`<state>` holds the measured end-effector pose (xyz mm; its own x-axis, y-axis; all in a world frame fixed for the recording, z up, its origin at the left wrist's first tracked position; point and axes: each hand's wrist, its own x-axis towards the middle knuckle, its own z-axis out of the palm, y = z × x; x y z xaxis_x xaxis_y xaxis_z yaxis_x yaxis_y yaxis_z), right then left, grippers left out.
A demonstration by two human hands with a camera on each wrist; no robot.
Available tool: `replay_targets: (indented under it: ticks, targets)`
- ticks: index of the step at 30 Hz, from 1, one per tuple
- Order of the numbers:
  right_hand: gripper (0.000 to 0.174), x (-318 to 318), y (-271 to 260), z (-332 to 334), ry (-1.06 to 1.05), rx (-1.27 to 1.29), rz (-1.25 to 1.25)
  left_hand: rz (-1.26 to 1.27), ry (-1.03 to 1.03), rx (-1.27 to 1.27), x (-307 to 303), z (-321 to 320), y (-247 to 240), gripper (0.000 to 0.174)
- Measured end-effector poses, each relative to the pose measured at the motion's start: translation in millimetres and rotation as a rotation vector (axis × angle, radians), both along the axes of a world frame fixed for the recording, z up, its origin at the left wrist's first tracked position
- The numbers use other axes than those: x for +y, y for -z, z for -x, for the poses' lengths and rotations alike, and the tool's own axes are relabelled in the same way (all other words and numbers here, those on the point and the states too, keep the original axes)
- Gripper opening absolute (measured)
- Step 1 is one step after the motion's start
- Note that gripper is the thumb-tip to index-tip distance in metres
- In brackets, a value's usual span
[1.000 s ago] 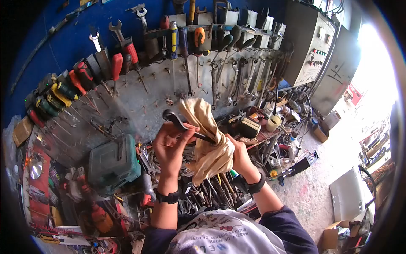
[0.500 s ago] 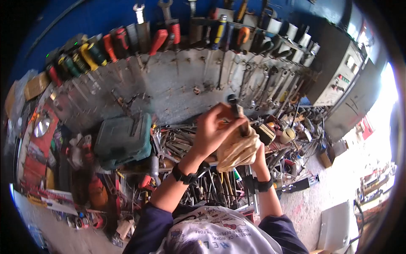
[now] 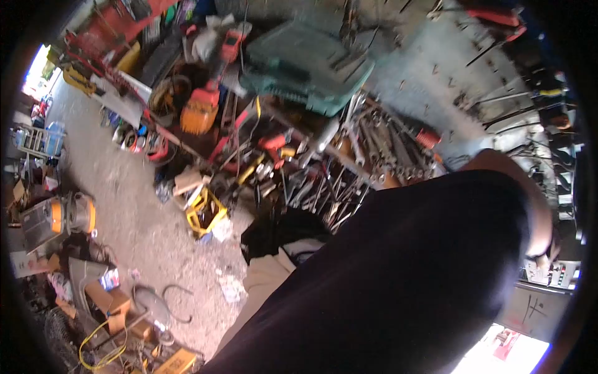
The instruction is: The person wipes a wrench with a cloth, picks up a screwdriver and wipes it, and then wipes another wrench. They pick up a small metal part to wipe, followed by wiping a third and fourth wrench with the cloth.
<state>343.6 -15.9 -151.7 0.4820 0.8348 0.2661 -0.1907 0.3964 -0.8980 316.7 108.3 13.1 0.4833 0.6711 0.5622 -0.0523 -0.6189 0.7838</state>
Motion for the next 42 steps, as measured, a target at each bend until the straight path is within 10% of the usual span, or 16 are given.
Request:
replay_targets:
  ticks: [18,30,42]
  targets:
    - [0.044,-14.6,-6.3,-6.7,0.062,-0.022,-0.039,0.065,0.076,0.031,-64.5,-17.8,-20.3,0.022]
    - [0.04,-50.6,3.2,23.4,0.078,0.112,-0.044,0.154,0.366,-0.24,-74.6,152.2,17.3,0.014]
    - [0.039,-13.7,-4.6,86.2,-0.281,0.247,0.085,0.297,0.13,-0.256,-71.0,213.1,12.0,0.015]
